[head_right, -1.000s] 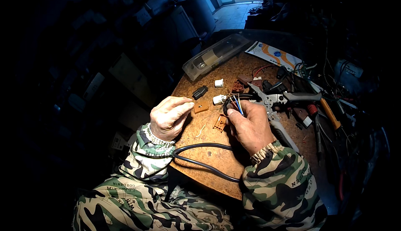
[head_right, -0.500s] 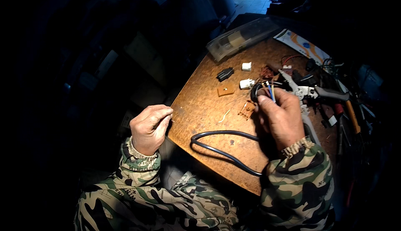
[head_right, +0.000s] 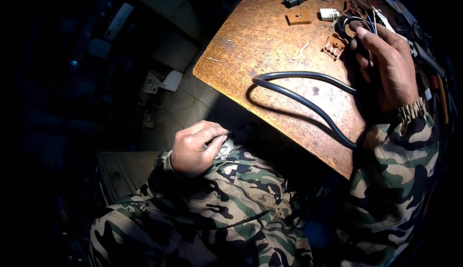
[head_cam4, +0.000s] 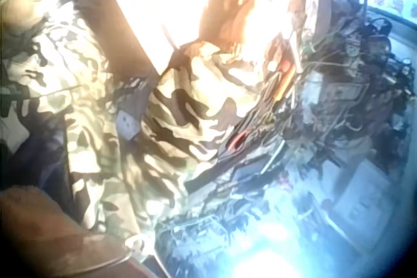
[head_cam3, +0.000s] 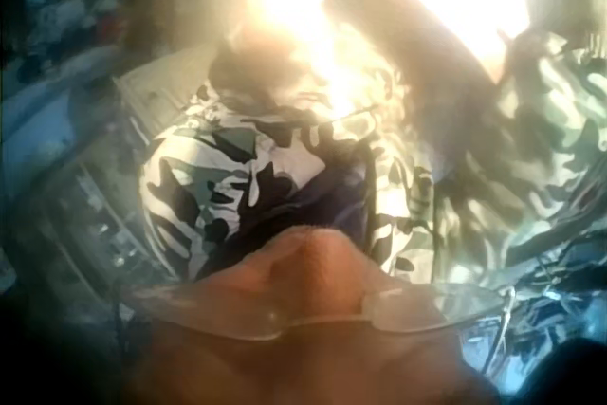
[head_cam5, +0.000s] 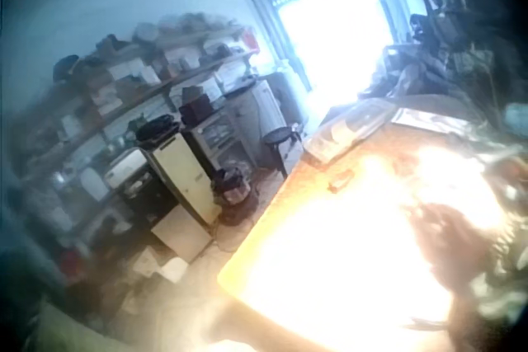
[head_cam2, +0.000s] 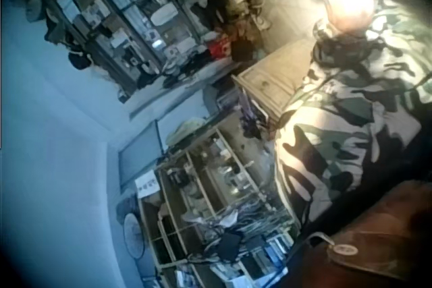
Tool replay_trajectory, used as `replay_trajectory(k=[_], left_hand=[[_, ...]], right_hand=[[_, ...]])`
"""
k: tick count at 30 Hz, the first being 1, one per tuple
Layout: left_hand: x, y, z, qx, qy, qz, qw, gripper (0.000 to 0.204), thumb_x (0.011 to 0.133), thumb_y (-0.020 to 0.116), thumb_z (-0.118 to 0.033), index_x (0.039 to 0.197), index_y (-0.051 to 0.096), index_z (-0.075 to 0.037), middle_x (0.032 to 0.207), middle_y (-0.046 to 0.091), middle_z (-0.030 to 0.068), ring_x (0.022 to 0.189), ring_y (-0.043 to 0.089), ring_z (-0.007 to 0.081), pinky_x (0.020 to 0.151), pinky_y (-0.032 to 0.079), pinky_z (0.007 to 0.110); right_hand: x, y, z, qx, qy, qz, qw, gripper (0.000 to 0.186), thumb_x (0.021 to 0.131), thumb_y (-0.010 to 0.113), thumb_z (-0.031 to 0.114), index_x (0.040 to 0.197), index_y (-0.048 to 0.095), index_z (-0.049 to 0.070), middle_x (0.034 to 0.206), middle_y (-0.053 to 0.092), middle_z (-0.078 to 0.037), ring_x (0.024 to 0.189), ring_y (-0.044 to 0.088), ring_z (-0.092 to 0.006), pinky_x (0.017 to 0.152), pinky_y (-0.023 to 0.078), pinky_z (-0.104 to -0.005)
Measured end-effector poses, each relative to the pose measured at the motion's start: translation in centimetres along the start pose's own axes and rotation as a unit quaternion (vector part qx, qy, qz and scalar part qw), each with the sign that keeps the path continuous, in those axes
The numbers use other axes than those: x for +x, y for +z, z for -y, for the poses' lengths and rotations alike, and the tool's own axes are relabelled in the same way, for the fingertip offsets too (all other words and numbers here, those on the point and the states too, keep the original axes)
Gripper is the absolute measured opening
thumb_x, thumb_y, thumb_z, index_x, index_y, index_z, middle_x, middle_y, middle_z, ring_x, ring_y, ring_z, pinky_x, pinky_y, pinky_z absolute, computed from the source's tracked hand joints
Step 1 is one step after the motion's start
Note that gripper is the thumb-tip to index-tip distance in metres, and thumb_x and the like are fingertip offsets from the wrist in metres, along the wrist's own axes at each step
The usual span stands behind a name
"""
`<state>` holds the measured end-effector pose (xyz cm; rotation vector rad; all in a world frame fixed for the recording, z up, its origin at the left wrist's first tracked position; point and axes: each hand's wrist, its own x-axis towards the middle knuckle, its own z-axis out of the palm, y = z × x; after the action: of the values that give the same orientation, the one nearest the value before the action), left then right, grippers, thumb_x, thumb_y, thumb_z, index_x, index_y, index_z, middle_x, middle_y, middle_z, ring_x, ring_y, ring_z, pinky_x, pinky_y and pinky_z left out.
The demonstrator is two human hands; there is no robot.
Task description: The person strips insulation from a black cable using pliers, twists exposed wires, and secures them with a connector. The person repeats this process for multiple wires on a cluttered workbench.
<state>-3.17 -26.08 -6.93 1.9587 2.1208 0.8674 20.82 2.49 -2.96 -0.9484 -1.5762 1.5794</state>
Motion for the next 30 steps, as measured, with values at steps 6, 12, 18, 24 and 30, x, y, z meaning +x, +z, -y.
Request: replay_trajectory(k=[6,12,18,24,30], left_hand=[[0.1,0.5,0.2,-0.014,-0.013,0.021,1.000,0.012,0.079,0.076,0.002,0.091,0.073,0.003,0.089,0.073,0.0174,0.081,0.073,0.0287,0.073,0.059,0.034],[-0.2,0.8,0.2,-0.004,-0.003,0.025,1.000,0.013,0.078,0.076,0.003,0.090,0.072,0.003,0.089,0.072,0.0175,0.081,0.073,0.0294,0.073,0.060,0.035],[-0.3,1.1,0.4,0.017,0.001,0.034,0.999,0.014,0.077,0.074,0.004,0.091,0.073,0.003,0.089,0.072,0.0176,0.083,0.073,0.0298,0.075,0.059,0.034],[-0.5,1.2,0.4,0.047,-0.020,0.071,0.996,0.013,0.078,0.073,0.002,0.091,0.073,0.003,0.089,0.073,0.0173,0.082,0.073,0.0304,0.075,0.059,0.034],[-0.5,1.3,0.1,0.058,-0.026,0.094,0.994,0.011,0.079,0.074,0.000,0.089,0.072,0.003,0.088,0.073,0.0171,0.081,0.073,0.0302,0.075,0.059,0.034]], right_hand=[[0.0,-0.3,0.0,-0.016,-0.024,0.000,1.000,0.032,0.098,0.063,0.022,0.117,0.064,-0.003,0.082,0.062,-0.002,0.057,0.049,-0.0029,0.043,0.033,-0.0171],[0.3,-0.6,-0.6,-0.001,-0.026,0.026,0.999,0.029,0.098,0.064,0.022,0.116,0.063,0.000,0.084,0.062,-0.002,0.058,0.048,-0.0021,0.043,0.030,-0.0167],[0.4,-0.6,-1.0,-0.011,-0.039,0.025,0.999,0.033,0.098,0.063,0.024,0.119,0.063,-0.002,0.085,0.061,-0.002,0.059,0.048,-0.0023,0.043,0.031,-0.0170],[0.5,-0.5,-1.4,-0.025,-0.068,0.014,0.997,0.035,0.099,0.062,0.024,0.121,0.063,-0.004,0.084,0.060,-0.002,0.059,0.048,-0.0025,0.043,0.033,-0.0162],[0.4,-0.2,-1.8,-0.018,-0.095,0.007,0.995,0.034,0.099,0.062,0.023,0.120,0.063,-0.004,0.084,0.061,-0.002,0.059,0.048,-0.0027,0.043,0.033,-0.0164]])
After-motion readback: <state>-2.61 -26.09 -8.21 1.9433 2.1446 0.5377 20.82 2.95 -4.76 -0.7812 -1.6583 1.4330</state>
